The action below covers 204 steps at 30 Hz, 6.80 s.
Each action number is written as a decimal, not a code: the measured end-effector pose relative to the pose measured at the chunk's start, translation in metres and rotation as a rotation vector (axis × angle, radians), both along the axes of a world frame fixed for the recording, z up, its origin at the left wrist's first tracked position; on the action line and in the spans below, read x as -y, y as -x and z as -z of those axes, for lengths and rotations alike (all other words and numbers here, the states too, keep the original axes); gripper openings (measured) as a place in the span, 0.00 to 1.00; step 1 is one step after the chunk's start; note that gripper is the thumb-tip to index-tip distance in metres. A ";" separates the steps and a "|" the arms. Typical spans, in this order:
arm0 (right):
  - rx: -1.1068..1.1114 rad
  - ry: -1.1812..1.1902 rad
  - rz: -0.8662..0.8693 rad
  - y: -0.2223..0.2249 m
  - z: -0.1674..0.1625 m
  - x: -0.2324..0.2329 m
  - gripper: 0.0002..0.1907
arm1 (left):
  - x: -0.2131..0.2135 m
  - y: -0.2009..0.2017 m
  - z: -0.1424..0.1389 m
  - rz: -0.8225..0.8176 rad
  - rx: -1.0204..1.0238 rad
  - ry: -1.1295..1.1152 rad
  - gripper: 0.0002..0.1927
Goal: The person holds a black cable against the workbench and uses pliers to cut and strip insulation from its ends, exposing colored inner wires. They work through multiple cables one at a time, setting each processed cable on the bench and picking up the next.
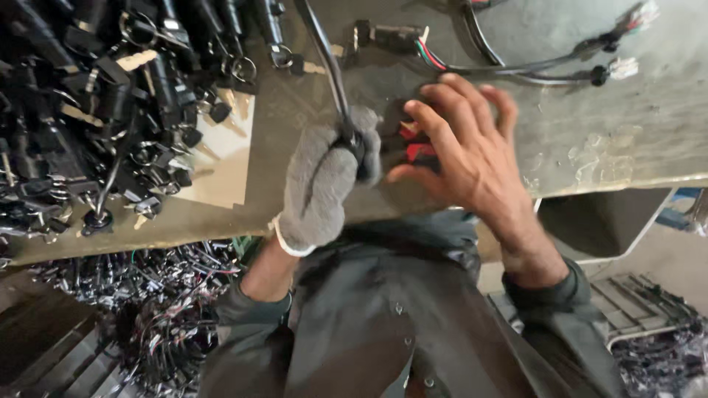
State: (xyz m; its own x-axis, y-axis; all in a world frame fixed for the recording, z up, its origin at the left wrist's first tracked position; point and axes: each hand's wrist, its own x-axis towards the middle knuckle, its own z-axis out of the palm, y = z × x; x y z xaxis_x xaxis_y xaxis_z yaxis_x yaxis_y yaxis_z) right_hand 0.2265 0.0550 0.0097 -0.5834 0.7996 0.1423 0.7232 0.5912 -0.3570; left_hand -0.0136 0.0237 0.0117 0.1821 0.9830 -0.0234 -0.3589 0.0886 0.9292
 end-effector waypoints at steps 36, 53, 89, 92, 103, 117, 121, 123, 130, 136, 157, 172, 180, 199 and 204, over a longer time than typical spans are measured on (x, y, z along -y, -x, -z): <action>-0.344 0.023 0.032 0.022 -0.010 -0.016 0.15 | 0.007 -0.006 -0.044 0.020 -0.740 -0.382 0.38; -0.138 0.161 0.290 0.028 -0.017 0.018 0.18 | 0.037 -0.013 0.005 -0.221 -1.495 -0.715 0.29; 0.068 -0.302 0.302 0.025 -0.031 -0.048 0.22 | -0.053 0.052 -0.062 -0.241 -1.695 -0.605 0.30; 0.039 -0.248 0.270 0.024 -0.035 -0.054 0.14 | -0.074 0.022 -0.052 0.057 -1.384 -0.488 0.34; -0.884 0.065 0.279 0.035 -0.032 0.013 0.21 | 0.004 0.012 -0.019 0.412 -0.262 0.240 0.16; -0.951 0.652 -0.307 0.065 -0.096 0.025 0.13 | 0.029 0.002 0.043 0.250 -0.024 0.184 0.21; -0.327 0.261 -0.081 0.058 -0.076 0.025 0.14 | -0.004 0.007 -0.021 -0.132 0.355 0.039 0.19; -0.226 0.281 -0.046 0.062 -0.060 0.027 0.14 | -0.009 0.004 -0.041 -0.076 0.400 -0.109 0.19; -0.333 0.017 0.114 0.038 -0.067 0.006 0.24 | 0.004 -0.016 -0.036 -0.015 0.295 -0.038 0.22; -1.156 0.771 -0.182 0.012 -0.128 -0.009 0.13 | 0.030 -0.062 -0.032 0.258 0.029 -0.401 0.10; -0.824 0.923 0.201 0.032 0.008 0.031 0.27 | -0.011 0.001 -0.022 -0.113 -0.326 -0.036 0.10; -0.571 0.312 0.038 0.027 0.007 0.025 0.17 | -0.011 0.000 -0.026 -0.037 -0.713 -0.139 0.24; -0.821 0.560 0.132 0.031 0.007 0.030 0.21 | -0.003 -0.006 -0.040 -0.089 -0.741 -0.401 0.20; -0.945 0.956 -0.050 0.024 0.000 0.014 0.19 | -0.016 0.004 -0.013 0.221 -0.560 -0.486 0.28; -0.886 1.258 -0.337 0.016 0.009 0.006 0.19 | -0.019 0.017 -0.012 0.322 -0.386 -0.474 0.24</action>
